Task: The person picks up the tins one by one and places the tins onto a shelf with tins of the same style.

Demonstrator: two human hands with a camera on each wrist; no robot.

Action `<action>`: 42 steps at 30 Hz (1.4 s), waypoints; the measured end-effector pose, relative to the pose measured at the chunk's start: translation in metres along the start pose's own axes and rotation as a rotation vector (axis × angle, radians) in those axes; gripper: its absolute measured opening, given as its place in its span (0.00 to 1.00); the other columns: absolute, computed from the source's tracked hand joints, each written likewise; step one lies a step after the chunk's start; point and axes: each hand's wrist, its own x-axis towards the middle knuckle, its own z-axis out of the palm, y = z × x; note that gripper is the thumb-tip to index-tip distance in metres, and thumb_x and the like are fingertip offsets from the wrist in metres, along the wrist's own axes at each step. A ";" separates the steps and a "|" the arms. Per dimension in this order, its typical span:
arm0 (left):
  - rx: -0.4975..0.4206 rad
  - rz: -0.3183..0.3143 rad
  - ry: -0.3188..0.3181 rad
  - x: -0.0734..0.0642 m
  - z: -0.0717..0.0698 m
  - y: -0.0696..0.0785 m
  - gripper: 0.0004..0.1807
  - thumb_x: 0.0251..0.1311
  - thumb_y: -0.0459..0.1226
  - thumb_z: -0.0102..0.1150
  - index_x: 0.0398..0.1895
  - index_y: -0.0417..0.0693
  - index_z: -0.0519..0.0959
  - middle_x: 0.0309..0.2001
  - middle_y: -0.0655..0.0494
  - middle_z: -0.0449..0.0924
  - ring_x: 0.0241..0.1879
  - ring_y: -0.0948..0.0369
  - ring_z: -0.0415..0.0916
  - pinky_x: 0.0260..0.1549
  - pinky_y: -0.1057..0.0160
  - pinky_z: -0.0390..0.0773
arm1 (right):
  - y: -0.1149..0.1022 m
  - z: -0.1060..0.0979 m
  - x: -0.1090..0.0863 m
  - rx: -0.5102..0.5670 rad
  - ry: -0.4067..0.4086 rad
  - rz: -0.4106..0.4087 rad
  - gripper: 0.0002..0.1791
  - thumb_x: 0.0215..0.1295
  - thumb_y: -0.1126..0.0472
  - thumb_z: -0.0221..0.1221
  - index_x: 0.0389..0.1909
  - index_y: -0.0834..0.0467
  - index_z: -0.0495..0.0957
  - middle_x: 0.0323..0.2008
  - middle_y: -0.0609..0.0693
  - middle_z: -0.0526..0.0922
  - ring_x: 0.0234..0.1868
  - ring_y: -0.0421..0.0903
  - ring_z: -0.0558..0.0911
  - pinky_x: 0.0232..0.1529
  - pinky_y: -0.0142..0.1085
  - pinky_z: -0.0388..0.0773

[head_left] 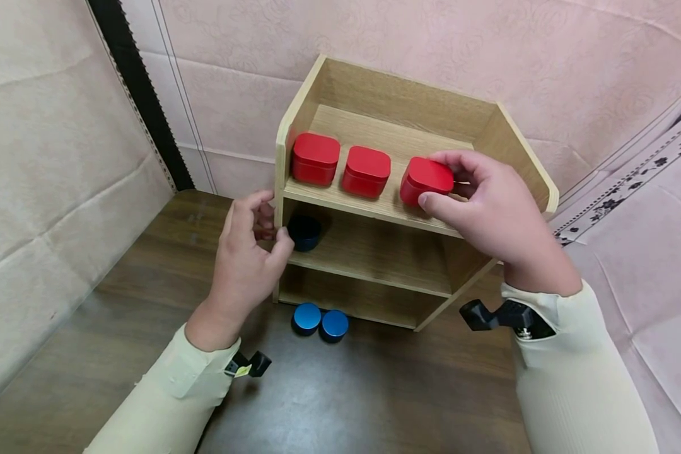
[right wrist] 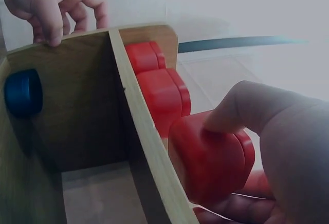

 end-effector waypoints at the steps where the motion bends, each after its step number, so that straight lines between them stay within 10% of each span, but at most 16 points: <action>1: -0.001 0.000 0.000 0.000 0.000 0.000 0.31 0.71 0.26 0.63 0.76 0.42 0.68 0.56 0.40 0.76 0.50 0.54 0.77 0.49 0.49 0.88 | 0.000 0.000 0.002 -0.002 -0.005 0.004 0.31 0.72 0.47 0.72 0.73 0.46 0.81 0.63 0.49 0.87 0.58 0.46 0.91 0.52 0.22 0.83; 33: 0.002 -0.005 -0.008 0.001 -0.001 -0.001 0.31 0.71 0.26 0.63 0.75 0.43 0.68 0.56 0.41 0.76 0.50 0.54 0.76 0.49 0.50 0.88 | 0.006 0.006 0.012 -0.026 -0.052 -0.025 0.37 0.71 0.48 0.74 0.78 0.50 0.76 0.68 0.52 0.85 0.63 0.55 0.89 0.54 0.18 0.79; 42: -0.010 -0.008 -0.008 0.000 0.000 -0.001 0.31 0.71 0.26 0.63 0.75 0.42 0.68 0.57 0.41 0.76 0.50 0.55 0.77 0.49 0.50 0.88 | 0.002 0.004 0.000 0.042 0.079 -0.032 0.42 0.66 0.48 0.79 0.80 0.41 0.75 0.72 0.48 0.82 0.69 0.48 0.83 0.75 0.48 0.81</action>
